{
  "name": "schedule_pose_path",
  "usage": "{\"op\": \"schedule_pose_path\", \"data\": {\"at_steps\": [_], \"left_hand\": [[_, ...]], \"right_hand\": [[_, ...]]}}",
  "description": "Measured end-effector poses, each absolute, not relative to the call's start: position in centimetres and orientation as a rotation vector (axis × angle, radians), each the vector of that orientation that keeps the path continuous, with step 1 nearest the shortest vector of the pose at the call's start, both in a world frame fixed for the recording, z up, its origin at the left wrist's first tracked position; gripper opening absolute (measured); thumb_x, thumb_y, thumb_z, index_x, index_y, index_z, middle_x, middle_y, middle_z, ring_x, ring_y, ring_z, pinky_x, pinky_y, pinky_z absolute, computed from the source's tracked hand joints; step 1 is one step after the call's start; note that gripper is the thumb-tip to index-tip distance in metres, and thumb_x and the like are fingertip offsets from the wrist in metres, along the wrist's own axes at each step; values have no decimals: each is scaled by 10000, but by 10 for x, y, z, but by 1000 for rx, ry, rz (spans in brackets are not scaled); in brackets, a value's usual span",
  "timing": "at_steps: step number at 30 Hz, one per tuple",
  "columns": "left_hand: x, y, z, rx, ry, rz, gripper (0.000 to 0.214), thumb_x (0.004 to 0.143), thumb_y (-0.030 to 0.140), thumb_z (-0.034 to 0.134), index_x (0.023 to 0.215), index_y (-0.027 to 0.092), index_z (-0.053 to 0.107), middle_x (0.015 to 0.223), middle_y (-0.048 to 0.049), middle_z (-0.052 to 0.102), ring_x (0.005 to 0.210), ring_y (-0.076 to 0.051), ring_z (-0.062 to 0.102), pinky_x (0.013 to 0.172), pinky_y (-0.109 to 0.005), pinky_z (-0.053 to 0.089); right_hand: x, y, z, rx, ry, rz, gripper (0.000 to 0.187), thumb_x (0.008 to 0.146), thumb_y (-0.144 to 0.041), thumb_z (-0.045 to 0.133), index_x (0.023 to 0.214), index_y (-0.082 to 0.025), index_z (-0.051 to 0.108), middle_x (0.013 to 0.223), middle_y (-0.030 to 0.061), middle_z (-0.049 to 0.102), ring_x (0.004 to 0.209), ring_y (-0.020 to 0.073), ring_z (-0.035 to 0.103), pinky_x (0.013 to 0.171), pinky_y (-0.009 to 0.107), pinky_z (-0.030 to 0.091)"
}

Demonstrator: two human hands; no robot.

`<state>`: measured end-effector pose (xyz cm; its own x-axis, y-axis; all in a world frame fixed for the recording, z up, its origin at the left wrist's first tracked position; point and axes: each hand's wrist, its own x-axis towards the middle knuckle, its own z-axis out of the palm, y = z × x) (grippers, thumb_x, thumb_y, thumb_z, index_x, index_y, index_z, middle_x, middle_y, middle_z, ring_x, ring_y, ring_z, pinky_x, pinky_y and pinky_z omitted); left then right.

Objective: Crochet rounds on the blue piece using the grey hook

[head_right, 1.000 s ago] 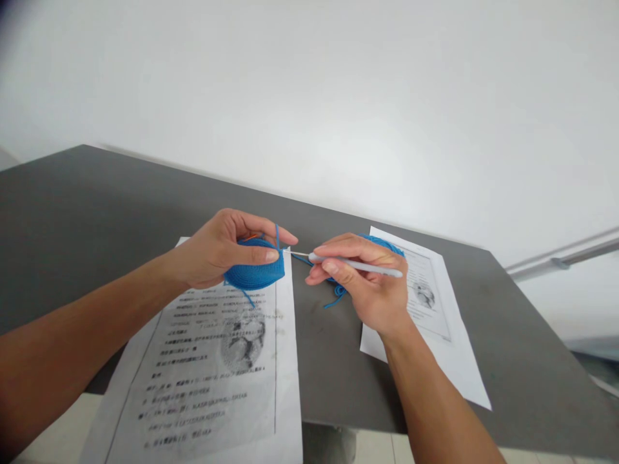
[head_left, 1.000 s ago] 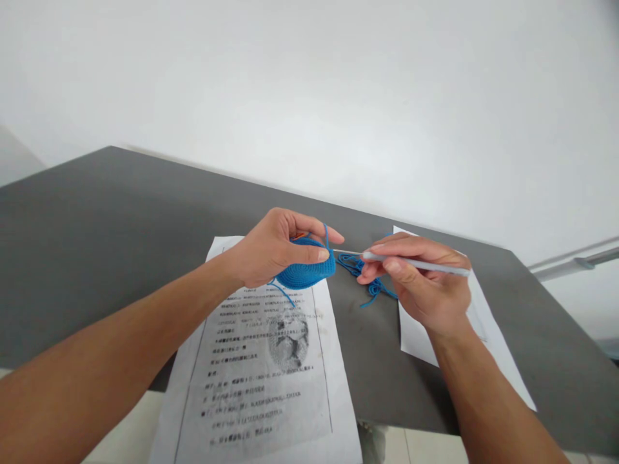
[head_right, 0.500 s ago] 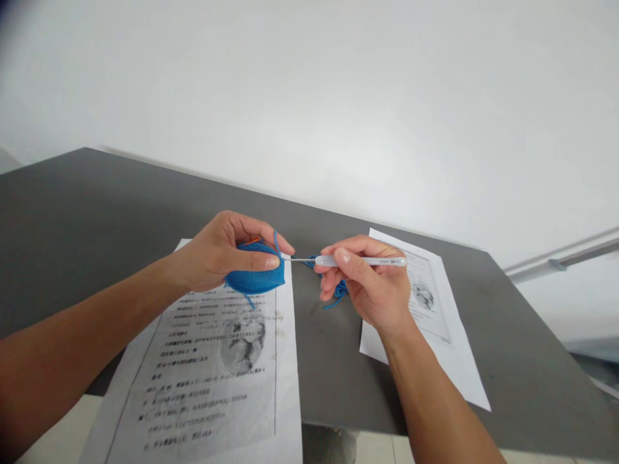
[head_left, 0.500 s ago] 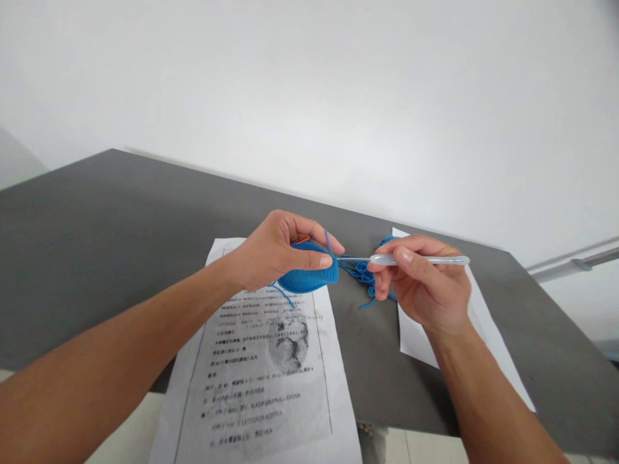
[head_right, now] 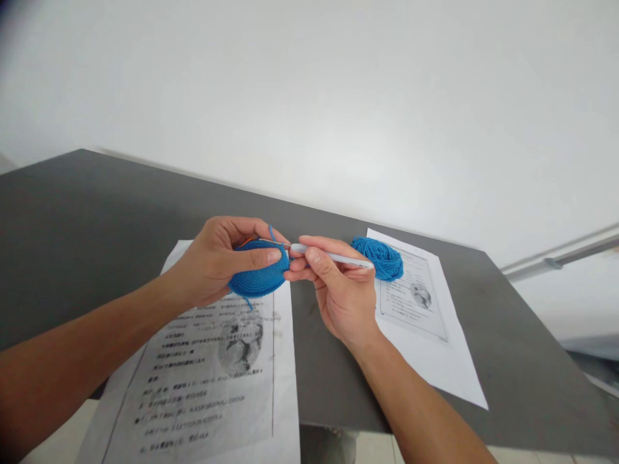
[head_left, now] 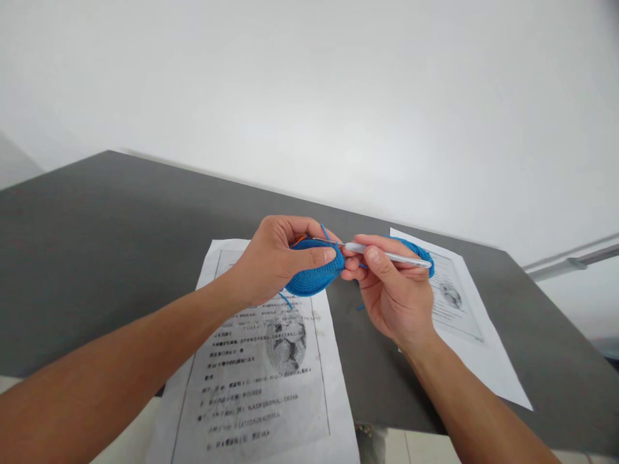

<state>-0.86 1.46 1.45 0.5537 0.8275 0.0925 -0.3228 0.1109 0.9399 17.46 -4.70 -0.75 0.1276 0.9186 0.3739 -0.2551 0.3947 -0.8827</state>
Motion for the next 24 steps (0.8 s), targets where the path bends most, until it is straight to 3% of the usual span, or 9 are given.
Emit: {"op": "schedule_pose_path", "data": {"at_steps": [4,12,15,18,21,24], "left_hand": [[-8,12,16,1109,509,904,216,633,99,968,762,157,804,894,-14,814,750,-123,699,699,-221,554],[-7,10,12,1161,533,873,181,720,235,971,827,176,838,861,-39,828,725,-145,709,690,-253,550],[-7,10,12,1205,556,939,204,698,242,978,848,175,857,963,-62,847,829,-189,750,772,-292,592],[-7,10,13,1231,602,954,390,673,215,986,1046,174,877,972,-53,841,872,-196,752,825,-306,600],[-7,9,14,1197,647,950,655,667,203,993,1296,164,811,836,1,777,763,-143,695,738,-262,565],[-7,7,15,1188,646,963,724,674,203,994,1362,151,774,785,28,710,699,-104,633,658,-227,512]], "right_hand": [[174,-48,-5,-735,-1113,948,118,911,-327,861,1027,-307,859,945,-10,871,731,119,792,662,230,713],[173,-48,-3,-742,-1073,879,144,875,-342,898,1012,-317,865,933,-12,871,727,125,790,678,245,724],[173,-47,-1,-757,-1074,873,152,858,-357,911,998,-317,867,921,-6,869,720,134,782,669,265,728],[172,-47,-2,-758,-1086,875,154,856,-358,911,996,-309,868,916,-4,867,704,133,773,638,261,722],[172,-47,-3,-755,-1103,887,144,876,-349,893,1011,-305,867,907,-7,866,667,129,765,607,266,720],[173,-48,-3,-750,-1121,882,146,882,-352,887,1018,-302,866,897,-5,865,639,132,757,592,282,723]]}}
